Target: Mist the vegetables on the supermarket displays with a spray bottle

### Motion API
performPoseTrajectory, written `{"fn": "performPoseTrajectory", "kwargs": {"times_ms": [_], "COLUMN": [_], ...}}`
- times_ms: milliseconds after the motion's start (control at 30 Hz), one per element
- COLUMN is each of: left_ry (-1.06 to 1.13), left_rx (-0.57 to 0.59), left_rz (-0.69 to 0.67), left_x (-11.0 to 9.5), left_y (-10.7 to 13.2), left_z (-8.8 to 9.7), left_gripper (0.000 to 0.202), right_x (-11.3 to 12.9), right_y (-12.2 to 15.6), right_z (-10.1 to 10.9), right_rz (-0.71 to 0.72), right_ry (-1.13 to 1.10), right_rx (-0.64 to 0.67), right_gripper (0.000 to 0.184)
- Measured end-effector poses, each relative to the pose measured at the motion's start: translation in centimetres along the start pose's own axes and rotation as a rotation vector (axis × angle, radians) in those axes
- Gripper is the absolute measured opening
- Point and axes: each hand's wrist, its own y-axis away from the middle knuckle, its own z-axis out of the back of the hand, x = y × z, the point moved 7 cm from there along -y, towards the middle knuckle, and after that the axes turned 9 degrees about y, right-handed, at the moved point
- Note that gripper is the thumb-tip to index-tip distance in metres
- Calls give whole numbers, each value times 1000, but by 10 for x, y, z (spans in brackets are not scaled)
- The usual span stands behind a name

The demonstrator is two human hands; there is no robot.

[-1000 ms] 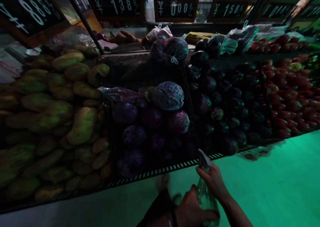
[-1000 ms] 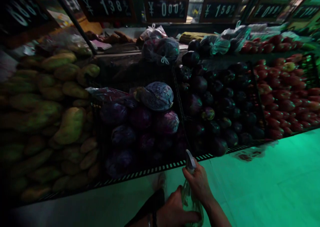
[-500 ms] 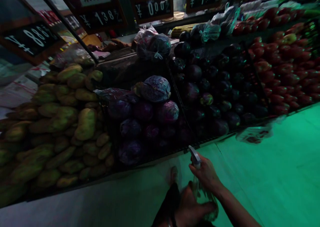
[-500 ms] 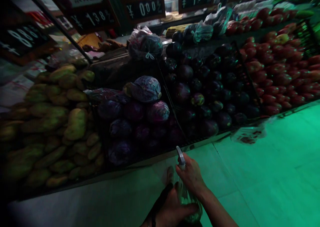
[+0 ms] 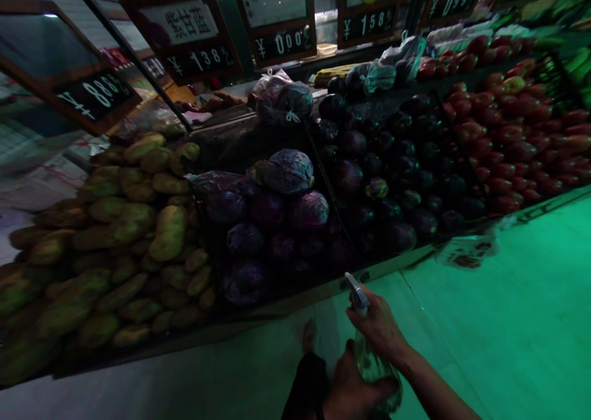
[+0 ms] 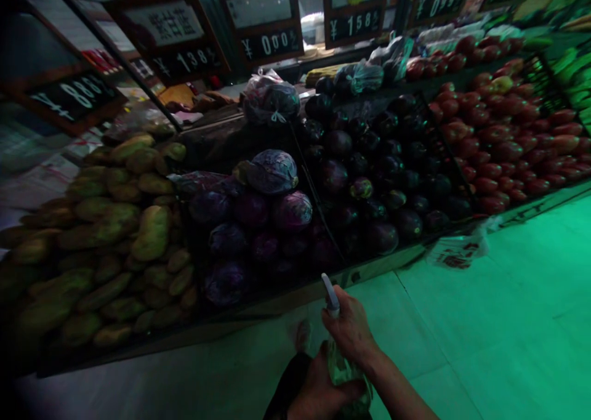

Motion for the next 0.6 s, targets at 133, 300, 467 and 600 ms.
{"fn": "performPoseTrajectory", "kwargs": {"times_ms": [133,300,467,600], "left_ry": [15,11,-65,-74], "left_rx": [62,89,33,18], "left_rz": [-20,-37,-19,-74], "left_x": [-8,-39,-57,-81], "left_y": [-3,1,1,4], "left_z": [-1,20,61,92], "left_gripper": [75,76,77,71], "right_x": [-5,18,54,85], "right_y": [1,-17,-37,-59], "right_z": [11,12,-1,-8], "right_rz": [-39,-62,-23,2], "right_ry": [-55,-66,32,-8], "right_rx": [-43,-71,-112,-119], "right_gripper": [22,28,18,24]}}
